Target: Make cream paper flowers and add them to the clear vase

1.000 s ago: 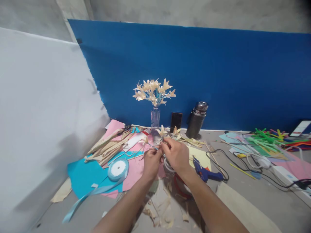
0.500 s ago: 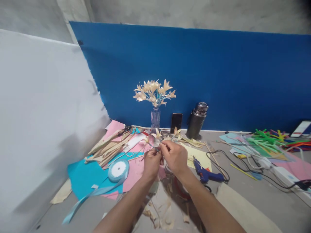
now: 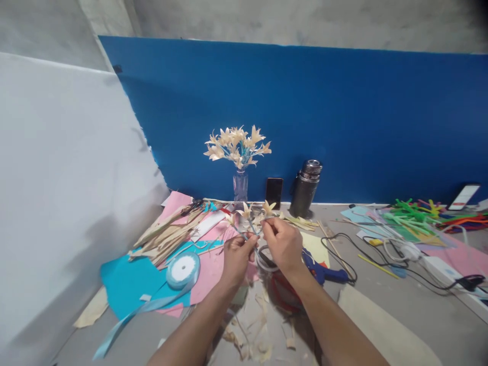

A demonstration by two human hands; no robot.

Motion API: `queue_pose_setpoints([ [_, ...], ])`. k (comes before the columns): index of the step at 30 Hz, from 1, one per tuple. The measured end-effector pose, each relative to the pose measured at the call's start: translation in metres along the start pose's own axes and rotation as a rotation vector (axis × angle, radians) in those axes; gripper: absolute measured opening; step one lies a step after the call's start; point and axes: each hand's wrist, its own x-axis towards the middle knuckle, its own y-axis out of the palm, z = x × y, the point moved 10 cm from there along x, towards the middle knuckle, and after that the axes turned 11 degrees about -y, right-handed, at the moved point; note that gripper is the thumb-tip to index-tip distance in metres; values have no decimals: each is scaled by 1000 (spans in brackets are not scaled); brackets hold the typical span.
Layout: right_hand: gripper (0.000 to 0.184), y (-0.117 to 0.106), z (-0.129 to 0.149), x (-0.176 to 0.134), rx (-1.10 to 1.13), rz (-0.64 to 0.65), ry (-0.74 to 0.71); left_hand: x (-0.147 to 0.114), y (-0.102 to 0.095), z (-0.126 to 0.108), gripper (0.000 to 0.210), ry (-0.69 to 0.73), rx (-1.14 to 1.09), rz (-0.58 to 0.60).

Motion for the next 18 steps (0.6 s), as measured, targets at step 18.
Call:
queue_pose_setpoints([
  [18, 20, 14, 8, -9, 126, 338, -107, 24, -2, 10, 37, -133, -399, 193],
])
